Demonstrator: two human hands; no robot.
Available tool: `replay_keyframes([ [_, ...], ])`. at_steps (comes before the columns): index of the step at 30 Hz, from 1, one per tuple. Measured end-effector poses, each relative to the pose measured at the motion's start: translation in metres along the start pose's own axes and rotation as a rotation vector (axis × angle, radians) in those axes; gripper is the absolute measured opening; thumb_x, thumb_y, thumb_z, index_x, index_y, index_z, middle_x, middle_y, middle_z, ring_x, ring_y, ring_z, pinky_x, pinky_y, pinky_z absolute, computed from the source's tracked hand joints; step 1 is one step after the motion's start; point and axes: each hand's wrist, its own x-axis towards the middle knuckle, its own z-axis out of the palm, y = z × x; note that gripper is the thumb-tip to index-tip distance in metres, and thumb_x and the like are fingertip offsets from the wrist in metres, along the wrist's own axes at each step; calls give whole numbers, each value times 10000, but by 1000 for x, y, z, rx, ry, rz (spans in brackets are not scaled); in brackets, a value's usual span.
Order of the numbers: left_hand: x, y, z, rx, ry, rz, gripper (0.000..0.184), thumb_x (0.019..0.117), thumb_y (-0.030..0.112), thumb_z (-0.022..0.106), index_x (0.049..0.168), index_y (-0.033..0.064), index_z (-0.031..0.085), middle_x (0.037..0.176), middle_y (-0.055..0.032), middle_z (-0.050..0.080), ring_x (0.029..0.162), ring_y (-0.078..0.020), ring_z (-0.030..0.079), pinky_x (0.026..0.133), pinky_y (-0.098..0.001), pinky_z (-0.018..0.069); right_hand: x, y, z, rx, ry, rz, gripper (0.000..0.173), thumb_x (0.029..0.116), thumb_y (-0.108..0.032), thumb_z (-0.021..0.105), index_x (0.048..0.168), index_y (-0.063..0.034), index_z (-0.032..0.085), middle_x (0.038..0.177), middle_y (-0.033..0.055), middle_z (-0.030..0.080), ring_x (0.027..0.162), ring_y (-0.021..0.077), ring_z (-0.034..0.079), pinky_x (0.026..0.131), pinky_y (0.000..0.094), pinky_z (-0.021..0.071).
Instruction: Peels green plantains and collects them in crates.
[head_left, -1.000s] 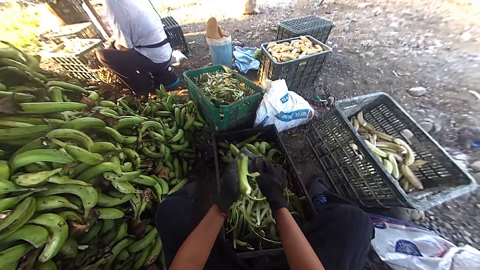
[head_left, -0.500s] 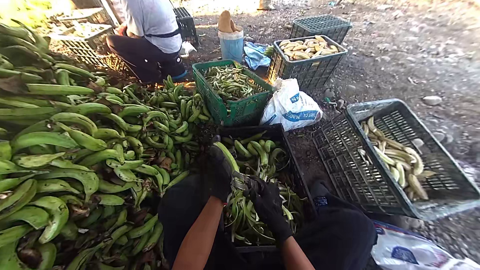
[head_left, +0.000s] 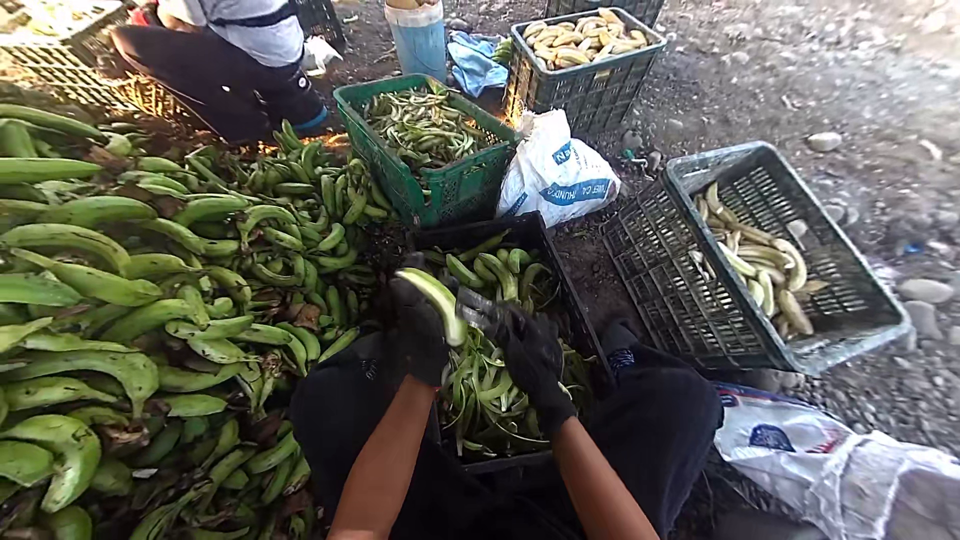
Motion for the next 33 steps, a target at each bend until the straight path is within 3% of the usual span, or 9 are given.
replay_keyframes([
  [3, 10, -1, -4, -124, 115, 73, 593, 1091, 484, 111, 1512, 180, 397, 1148, -38, 661, 942, -132, 654, 831, -359, 566, -19, 5, 23, 89, 93, -133, 639, 896, -656, 491, 1333, -240, 701, 1239, 269, 650, 1195, 500, 562, 927, 678, 437],
  [5, 1, 6, 3, -212, -131, -18, 709, 1042, 588, 7, 1508, 221, 394, 965, -13, 718, 767, -112, 684, 678, -308, 595, -9, 2, 21, 115, 81, -98, 591, 931, -625, 488, 1299, -223, 718, 1230, 243, 668, 1190, 468, 583, 934, 665, 455],
  [9, -6, 13, 8, -58, -356, -96, 631, 1102, 430, 59, 1535, 144, 419, 1358, -71, 611, 1132, -127, 621, 952, -333, 533, 5, 4, 1, 14, 179, -87, 646, 905, -665, 451, 1317, -239, 708, 1246, 276, 642, 1203, 505, 553, 906, 672, 433],
  [13, -5, 11, 7, 44, -356, -79, 588, 1114, 310, 84, 1522, 1, 376, 1442, -143, 532, 1241, -111, 548, 1047, -278, 453, 3, 7, 4, -43, 253, -129, 652, 896, -679, 459, 1312, -248, 714, 1238, 293, 647, 1202, 533, 552, 897, 700, 420],
  [16, -5, 17, 6, -41, -591, -315, 542, 1107, 339, 131, 1290, 16, 527, 975, -41, 654, 845, -70, 633, 770, -246, 558, 19, -3, -9, -28, 117, -30, 564, 971, -606, 459, 1305, -228, 709, 1260, 243, 654, 1229, 468, 564, 940, 672, 434],
  [19, -14, 29, 4, 226, -744, -388, 512, 1121, 311, 172, 1323, -13, 514, 1002, -73, 633, 873, -86, 632, 815, -280, 560, 40, -3, -23, -4, 0, 5, 502, 1036, -557, 420, 1301, -230, 693, 1204, 167, 691, 1176, 378, 610, 940, 615, 453],
  [27, 0, 4, 9, -235, 42, -205, 532, 1097, 499, 259, 1346, 98, 503, 1039, -76, 624, 867, -145, 633, 761, -356, 570, -1, 10, 26, 106, 231, -199, 663, 875, -632, 538, 1316, -167, 709, 1267, 303, 622, 1202, 525, 547, 965, 705, 399],
  [30, -1, -4, 5, -304, 167, -262, 497, 1117, 417, 250, 1402, 58, 441, 1141, -133, 581, 954, -202, 623, 830, -389, 562, -9, 16, 49, 84, 430, -360, 673, 860, -663, 550, 1231, -141, 757, 1170, 276, 670, 1115, 520, 594, 941, 700, 403],
  [33, -1, 2, 11, -405, 150, -346, 473, 1104, 448, 279, 1315, 85, 494, 1059, -100, 603, 902, -193, 635, 788, -386, 564, -6, 8, 33, 101, 300, -245, 642, 885, -636, 521, 1250, -160, 750, 1202, 286, 661, 1149, 517, 580, 911, 685, 427],
])
